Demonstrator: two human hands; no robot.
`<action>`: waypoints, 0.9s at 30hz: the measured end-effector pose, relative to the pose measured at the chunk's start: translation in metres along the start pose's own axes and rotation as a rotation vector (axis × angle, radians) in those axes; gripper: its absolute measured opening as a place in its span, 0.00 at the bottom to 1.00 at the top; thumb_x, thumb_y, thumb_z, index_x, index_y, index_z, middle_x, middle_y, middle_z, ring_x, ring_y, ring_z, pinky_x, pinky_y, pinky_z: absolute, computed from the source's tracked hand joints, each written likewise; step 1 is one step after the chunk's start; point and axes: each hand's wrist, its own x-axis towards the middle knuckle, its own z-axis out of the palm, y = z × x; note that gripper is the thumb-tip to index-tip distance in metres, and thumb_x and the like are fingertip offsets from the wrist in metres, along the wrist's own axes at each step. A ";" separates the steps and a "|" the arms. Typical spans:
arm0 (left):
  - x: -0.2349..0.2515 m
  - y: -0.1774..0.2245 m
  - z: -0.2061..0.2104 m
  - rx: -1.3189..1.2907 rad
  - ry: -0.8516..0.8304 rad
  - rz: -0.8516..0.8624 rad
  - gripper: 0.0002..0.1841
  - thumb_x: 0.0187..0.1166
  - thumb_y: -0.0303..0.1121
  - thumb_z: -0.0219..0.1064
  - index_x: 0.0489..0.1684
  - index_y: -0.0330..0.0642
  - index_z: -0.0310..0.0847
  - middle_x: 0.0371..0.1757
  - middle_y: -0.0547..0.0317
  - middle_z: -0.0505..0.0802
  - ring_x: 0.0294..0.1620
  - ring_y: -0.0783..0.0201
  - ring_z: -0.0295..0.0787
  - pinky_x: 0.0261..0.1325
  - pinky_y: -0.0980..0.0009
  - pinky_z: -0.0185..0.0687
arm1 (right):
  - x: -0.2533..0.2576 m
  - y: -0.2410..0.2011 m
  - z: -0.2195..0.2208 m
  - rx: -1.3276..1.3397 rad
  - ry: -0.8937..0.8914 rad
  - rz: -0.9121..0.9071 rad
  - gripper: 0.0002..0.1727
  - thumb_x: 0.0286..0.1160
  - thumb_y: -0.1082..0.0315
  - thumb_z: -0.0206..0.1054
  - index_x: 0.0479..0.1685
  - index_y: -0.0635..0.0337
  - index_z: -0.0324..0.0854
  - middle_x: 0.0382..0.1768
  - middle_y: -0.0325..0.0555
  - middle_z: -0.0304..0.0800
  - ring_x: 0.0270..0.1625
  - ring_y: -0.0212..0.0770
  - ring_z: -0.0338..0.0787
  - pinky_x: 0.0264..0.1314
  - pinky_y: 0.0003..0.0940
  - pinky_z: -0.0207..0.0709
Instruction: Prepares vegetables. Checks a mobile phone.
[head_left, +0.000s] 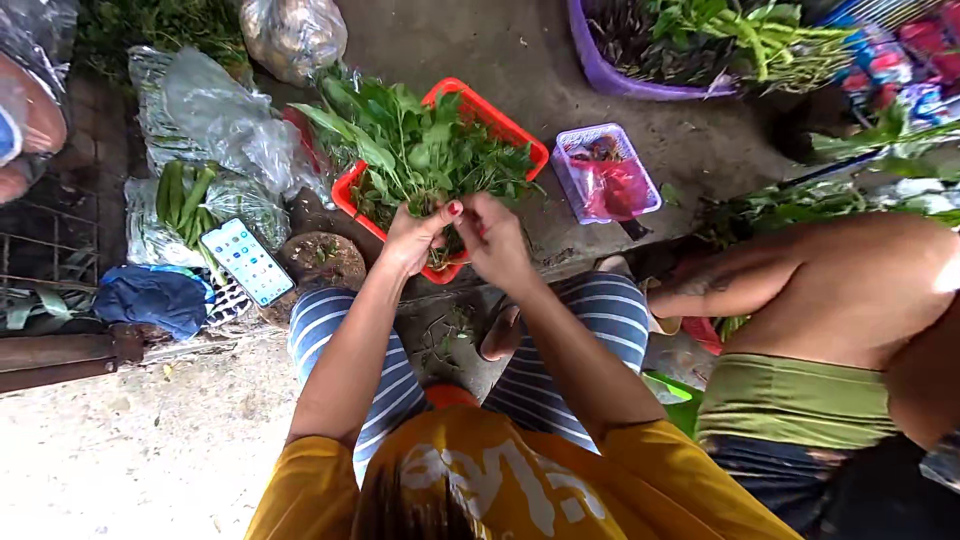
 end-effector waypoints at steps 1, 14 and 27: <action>0.000 -0.001 0.002 0.042 0.016 -0.007 0.06 0.82 0.24 0.64 0.36 0.46 0.77 0.20 0.71 0.82 0.16 0.79 0.71 0.21 0.83 0.69 | -0.003 0.003 0.010 -0.022 0.010 -0.025 0.09 0.80 0.75 0.62 0.48 0.72 0.84 0.47 0.61 0.89 0.53 0.53 0.90 0.60 0.47 0.84; 0.016 0.026 -0.026 -0.056 0.475 0.163 0.13 0.94 0.41 0.53 0.34 0.51 0.69 0.16 0.70 0.73 0.15 0.70 0.76 0.29 0.69 0.89 | 0.032 0.081 0.043 -0.104 -0.149 0.610 0.16 0.86 0.64 0.63 0.58 0.67 0.86 0.53 0.61 0.92 0.58 0.58 0.92 0.65 0.60 0.81; 0.010 0.028 -0.032 0.007 0.345 0.088 0.10 0.91 0.36 0.59 0.34 0.51 0.70 0.14 0.72 0.69 0.10 0.76 0.63 0.15 0.82 0.64 | 0.047 0.078 0.004 -0.148 -0.031 0.647 0.12 0.79 0.70 0.66 0.54 0.66 0.88 0.51 0.59 0.93 0.57 0.57 0.91 0.64 0.60 0.79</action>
